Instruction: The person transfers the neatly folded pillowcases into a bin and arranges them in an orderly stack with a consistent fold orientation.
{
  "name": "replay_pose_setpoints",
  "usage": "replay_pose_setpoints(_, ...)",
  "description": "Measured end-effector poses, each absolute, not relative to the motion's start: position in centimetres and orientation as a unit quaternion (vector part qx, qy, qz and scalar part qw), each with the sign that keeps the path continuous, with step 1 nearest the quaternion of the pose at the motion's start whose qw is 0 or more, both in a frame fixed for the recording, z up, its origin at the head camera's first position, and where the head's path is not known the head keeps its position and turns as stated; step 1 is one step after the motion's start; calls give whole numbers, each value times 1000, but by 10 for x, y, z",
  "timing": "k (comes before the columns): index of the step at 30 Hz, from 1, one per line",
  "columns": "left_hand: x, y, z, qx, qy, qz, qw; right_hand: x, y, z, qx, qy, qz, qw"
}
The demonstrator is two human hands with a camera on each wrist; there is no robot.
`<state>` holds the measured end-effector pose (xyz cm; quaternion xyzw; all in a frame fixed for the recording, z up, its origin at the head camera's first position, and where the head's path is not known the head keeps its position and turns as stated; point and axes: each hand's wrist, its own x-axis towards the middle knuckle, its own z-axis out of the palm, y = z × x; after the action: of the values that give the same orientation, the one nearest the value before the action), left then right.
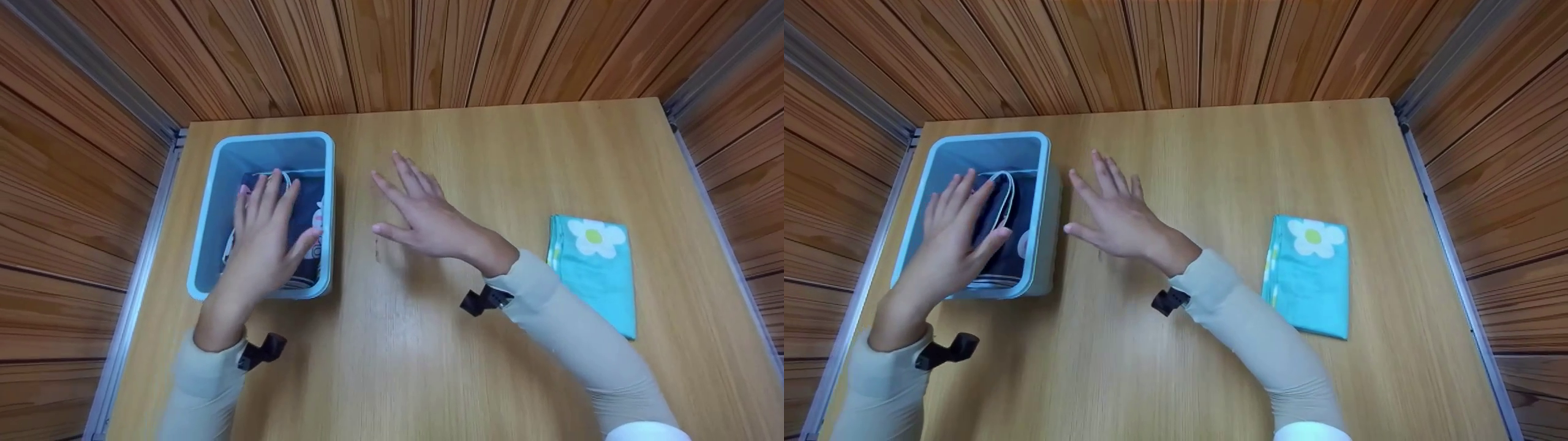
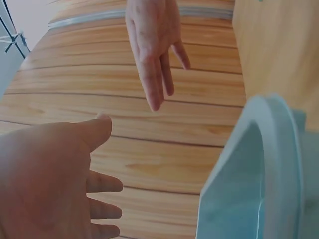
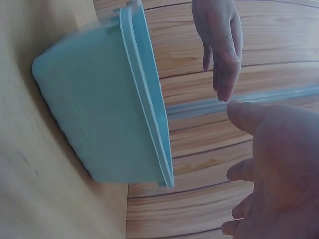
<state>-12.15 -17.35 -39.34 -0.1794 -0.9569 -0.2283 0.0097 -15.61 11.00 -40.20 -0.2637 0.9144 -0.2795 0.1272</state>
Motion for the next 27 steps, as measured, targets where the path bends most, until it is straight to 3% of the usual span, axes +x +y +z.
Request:
replay_pose_setpoints(13,-120,-128,-408,-182,-964,-193,-35,-146,148,-417,-276,926,-231,113)
replay_pose_setpoints(27,-113,-95,-420,-185,-963,-193,-35,-134,178,-429,-247,945,-194,93)
